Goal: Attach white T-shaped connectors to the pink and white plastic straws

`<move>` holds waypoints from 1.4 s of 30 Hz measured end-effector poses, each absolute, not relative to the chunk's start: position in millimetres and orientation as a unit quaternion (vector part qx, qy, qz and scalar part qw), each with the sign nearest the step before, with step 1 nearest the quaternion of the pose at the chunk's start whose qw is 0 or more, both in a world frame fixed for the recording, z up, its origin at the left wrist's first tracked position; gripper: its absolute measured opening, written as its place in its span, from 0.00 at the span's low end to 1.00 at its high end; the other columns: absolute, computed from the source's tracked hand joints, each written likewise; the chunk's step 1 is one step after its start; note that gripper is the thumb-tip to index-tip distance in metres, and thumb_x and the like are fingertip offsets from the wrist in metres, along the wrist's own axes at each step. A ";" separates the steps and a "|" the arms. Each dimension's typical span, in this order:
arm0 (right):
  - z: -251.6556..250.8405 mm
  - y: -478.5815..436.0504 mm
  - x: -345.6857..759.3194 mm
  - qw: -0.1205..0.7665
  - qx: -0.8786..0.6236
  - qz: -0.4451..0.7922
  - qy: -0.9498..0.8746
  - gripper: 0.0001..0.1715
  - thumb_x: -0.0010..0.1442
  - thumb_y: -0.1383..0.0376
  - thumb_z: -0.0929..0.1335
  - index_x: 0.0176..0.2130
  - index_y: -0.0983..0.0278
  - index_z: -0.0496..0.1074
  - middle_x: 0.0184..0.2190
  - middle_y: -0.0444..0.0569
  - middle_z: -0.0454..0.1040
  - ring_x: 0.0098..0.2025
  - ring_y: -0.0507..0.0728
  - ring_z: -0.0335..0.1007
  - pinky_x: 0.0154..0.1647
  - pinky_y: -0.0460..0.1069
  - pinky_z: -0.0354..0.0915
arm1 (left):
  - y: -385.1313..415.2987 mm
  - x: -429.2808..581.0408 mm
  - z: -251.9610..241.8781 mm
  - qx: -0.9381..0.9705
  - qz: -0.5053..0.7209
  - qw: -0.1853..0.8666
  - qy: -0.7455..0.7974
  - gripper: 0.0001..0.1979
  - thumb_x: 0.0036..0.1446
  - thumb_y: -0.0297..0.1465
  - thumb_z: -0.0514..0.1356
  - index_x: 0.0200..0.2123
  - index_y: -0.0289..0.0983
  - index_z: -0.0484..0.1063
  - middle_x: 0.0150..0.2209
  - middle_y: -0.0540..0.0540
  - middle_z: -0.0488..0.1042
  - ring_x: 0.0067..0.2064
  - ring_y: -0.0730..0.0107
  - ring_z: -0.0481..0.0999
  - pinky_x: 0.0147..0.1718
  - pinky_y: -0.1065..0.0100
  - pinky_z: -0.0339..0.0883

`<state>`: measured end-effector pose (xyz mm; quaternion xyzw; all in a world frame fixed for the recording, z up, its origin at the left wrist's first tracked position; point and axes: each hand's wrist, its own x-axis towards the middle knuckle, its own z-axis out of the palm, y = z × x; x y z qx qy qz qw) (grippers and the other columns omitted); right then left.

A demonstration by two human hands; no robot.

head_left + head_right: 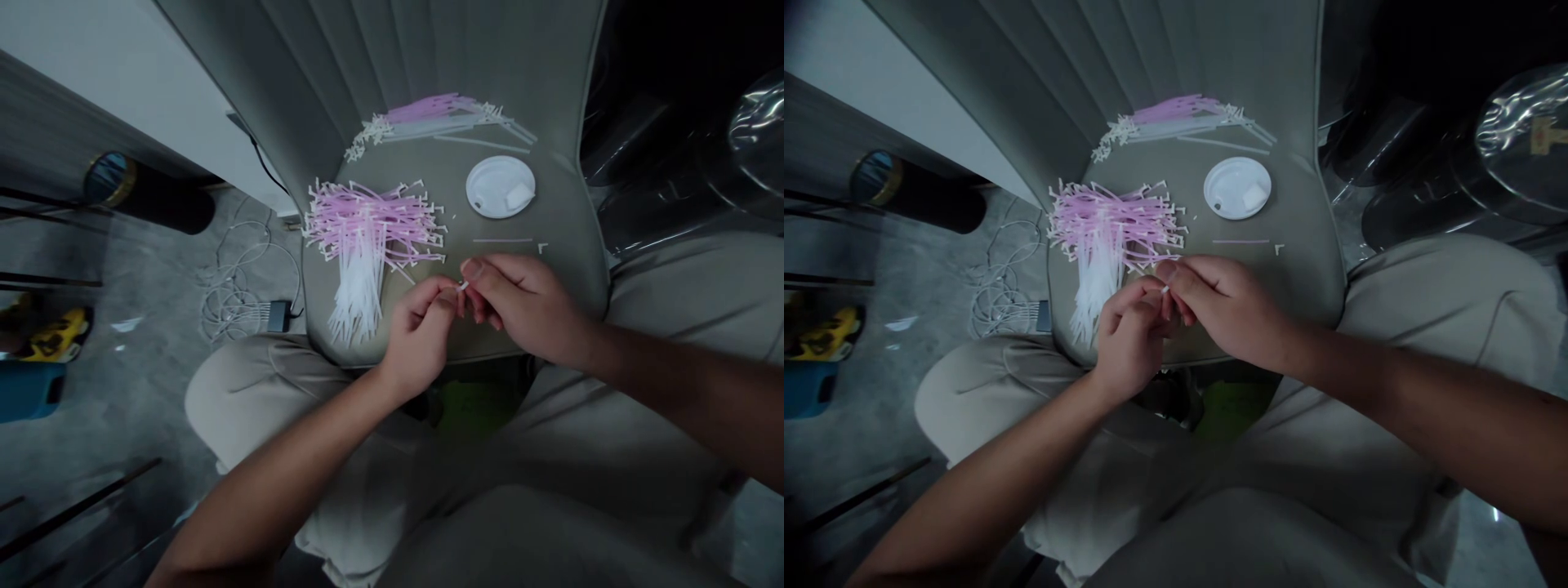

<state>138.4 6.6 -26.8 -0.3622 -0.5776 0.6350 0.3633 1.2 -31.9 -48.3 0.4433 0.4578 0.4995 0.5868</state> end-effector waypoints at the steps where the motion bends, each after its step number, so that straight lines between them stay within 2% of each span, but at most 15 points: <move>1: -26.6 6.8 138.1 0.361 -0.366 0.633 -0.579 0.26 0.68 0.54 0.62 0.22 0.64 0.62 0.20 0.40 0.63 0.22 0.46 0.59 0.27 0.44 0.58 | -31.9 1.2 -48.1 0.446 0.498 0.584 0.459 0.15 0.63 0.34 0.54 0.24 0.37 0.64 0.24 0.51 0.68 0.21 0.78 0.57 0.23 0.71 0.57; 8: -25.2 7.8 138.9 0.344 -0.398 0.605 -0.598 0.25 0.68 0.55 0.61 0.23 0.64 0.63 0.19 0.40 0.62 0.23 0.47 0.59 0.27 0.45 0.57 | -31.1 0.9 -48.0 0.463 0.500 0.582 0.444 0.14 0.65 0.34 0.53 0.25 0.37 0.64 0.23 0.53 0.66 0.21 0.79 0.56 0.25 0.72 0.59; 21: -25.7 9.6 139.7 0.338 -0.405 0.559 -0.640 0.24 0.68 0.57 0.61 0.23 0.64 0.64 0.19 0.40 0.62 0.24 0.47 0.58 0.26 0.46 0.54 | -29.3 1.0 -53.1 0.479 0.488 0.572 0.453 0.14 0.65 0.34 0.52 0.25 0.38 0.63 0.21 0.55 0.55 0.21 0.78 0.52 0.24 0.72 0.55; 27: -27.1 12.9 141.0 0.328 -0.401 0.552 -0.653 0.25 0.68 0.57 0.62 0.21 0.64 0.63 0.19 0.40 0.61 0.23 0.47 0.57 0.26 0.46 0.54 | -28.1 -1.2 -52.4 0.493 0.469 0.562 0.470 0.14 0.64 0.33 0.52 0.25 0.37 0.62 0.22 0.54 0.57 0.22 0.77 0.53 0.22 0.72 0.52; 34: -28.4 15.2 143.5 0.310 -0.382 0.567 -0.661 0.25 0.68 0.54 0.61 0.23 0.64 0.64 0.19 0.40 0.61 0.23 0.48 0.58 0.27 0.46 0.55 | -28.5 -2.4 -51.0 0.498 0.460 0.561 0.474 0.16 0.64 0.36 0.52 0.25 0.38 0.62 0.22 0.53 0.59 0.22 0.77 0.53 0.22 0.72 0.52; 42: -27.4 16.9 144.1 0.292 -0.379 0.563 -0.674 0.26 0.67 0.53 0.61 0.22 0.64 0.62 0.19 0.39 0.60 0.23 0.47 0.56 0.26 0.46 0.53 | -28.5 -4.4 -49.9 0.486 0.451 0.585 0.467 0.15 0.64 0.36 0.52 0.25 0.38 0.62 0.20 0.55 0.54 0.21 0.77 0.52 0.20 0.72 0.49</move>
